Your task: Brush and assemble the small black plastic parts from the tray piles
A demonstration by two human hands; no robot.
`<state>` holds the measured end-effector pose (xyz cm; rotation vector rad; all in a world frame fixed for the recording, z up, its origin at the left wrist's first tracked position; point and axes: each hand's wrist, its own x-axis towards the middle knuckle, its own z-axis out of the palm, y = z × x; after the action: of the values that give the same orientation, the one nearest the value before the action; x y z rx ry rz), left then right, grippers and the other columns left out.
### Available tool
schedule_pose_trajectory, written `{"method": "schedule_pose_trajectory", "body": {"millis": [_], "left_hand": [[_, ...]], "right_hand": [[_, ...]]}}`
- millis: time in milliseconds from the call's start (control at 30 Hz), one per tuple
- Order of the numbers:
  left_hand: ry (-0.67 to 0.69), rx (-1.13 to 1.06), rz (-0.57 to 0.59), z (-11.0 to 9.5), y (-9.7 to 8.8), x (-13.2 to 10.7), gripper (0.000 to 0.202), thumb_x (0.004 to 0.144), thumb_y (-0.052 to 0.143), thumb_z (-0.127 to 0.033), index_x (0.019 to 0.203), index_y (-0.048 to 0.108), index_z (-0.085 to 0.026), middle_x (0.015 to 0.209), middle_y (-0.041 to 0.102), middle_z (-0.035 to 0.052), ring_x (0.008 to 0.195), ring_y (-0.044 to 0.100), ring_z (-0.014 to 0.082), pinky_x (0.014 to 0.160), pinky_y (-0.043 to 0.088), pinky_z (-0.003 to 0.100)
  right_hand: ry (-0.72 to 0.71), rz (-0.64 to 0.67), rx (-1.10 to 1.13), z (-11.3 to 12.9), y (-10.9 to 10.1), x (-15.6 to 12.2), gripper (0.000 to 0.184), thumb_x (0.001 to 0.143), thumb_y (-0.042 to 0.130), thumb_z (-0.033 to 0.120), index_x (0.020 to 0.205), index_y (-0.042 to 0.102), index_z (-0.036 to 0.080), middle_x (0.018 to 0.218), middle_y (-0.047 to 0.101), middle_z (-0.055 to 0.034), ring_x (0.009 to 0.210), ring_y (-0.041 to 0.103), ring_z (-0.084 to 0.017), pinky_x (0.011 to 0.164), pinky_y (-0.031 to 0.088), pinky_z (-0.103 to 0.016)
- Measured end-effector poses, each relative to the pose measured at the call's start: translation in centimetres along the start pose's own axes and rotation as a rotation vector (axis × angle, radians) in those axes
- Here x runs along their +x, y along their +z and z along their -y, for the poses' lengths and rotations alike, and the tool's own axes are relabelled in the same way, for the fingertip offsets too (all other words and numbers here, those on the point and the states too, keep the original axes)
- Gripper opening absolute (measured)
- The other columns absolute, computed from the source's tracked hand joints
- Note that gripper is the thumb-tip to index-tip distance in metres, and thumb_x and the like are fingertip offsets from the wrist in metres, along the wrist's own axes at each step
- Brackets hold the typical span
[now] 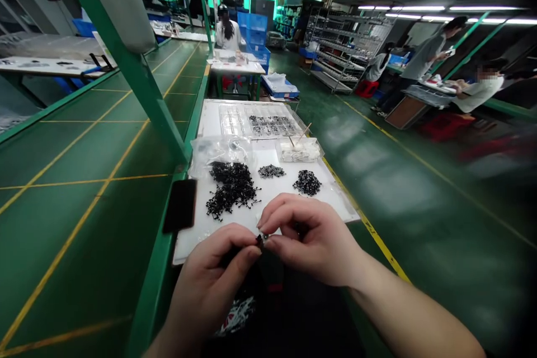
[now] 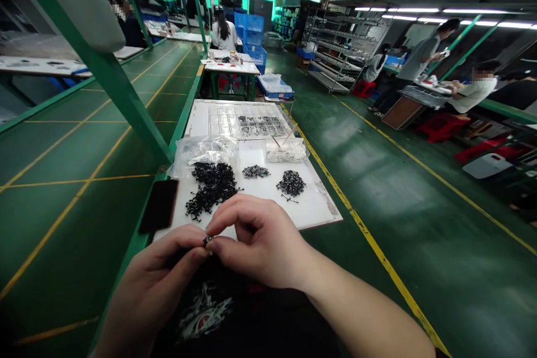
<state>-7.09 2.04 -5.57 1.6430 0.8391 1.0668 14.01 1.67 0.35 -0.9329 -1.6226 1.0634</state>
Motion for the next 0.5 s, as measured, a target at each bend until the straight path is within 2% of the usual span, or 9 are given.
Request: {"method": "schedule_pose_trajectory", "body": {"millis": [267,333,367,433,500], "left_hand": [[-0.008,-0.005,0.013,-0.74,0.31,0.1,0.012,0.106,0.065,-0.023,0.099,0.071,-0.03,0.099,0.073,-0.0045,0.09,0.068,0.0128,0.083,0.053,0.021],[0.034,0.031,0.016,-0.76,0.17,0.1,0.015,0.106,0.064,-0.019,0.102,0.071,-0.031,0.099,0.073,-0.0051,0.092,0.068,0.012,0.083,0.053,0.02],[0.07,0.065,0.024,-0.79,0.06,0.12,0.017,0.106,0.063,-0.016,0.104,0.07,-0.032,0.099,0.072,-0.0052,0.092,0.068,0.0117,0.083,0.053,0.02],[0.162,0.143,0.044,-0.85,-0.22,0.23,0.024,0.104,0.061,-0.011,0.109,0.069,-0.032,0.102,0.072,-0.004,0.094,0.069,0.0118,0.083,0.053,0.019],[0.246,0.224,0.057,-0.89,-0.49,0.44,0.028,0.103,0.06,-0.006,0.113,0.069,-0.031,0.106,0.072,-0.0021,0.095,0.07,0.0119,0.084,0.053,0.019]], "right_hand": [[0.023,0.018,-0.026,-0.47,0.36,-0.01,0.007,0.086,0.079,0.017,0.093,0.078,0.019,0.1,0.072,-0.0042,0.055,0.039,-0.005,0.05,0.033,-0.025],[0.115,0.027,0.005,-0.5,0.22,-0.14,0.007,0.086,0.079,0.02,0.093,0.076,0.019,0.096,0.07,-0.003,0.055,0.039,-0.006,0.05,0.032,-0.025],[0.19,0.04,0.021,-0.5,0.11,-0.22,0.009,0.086,0.08,0.022,0.094,0.076,0.02,0.087,0.067,-0.0009,0.055,0.038,-0.006,0.049,0.03,-0.025],[0.343,0.077,0.03,-0.48,-0.14,-0.39,0.015,0.085,0.082,0.028,0.098,0.076,0.022,0.066,0.055,0.0049,0.051,0.033,-0.007,0.047,0.025,-0.024],[0.398,0.098,-0.001,-0.46,-0.27,-0.57,0.019,0.086,0.082,0.031,0.101,0.078,0.022,0.058,0.047,0.0072,0.049,0.031,-0.008,0.045,0.023,-0.024]]}}
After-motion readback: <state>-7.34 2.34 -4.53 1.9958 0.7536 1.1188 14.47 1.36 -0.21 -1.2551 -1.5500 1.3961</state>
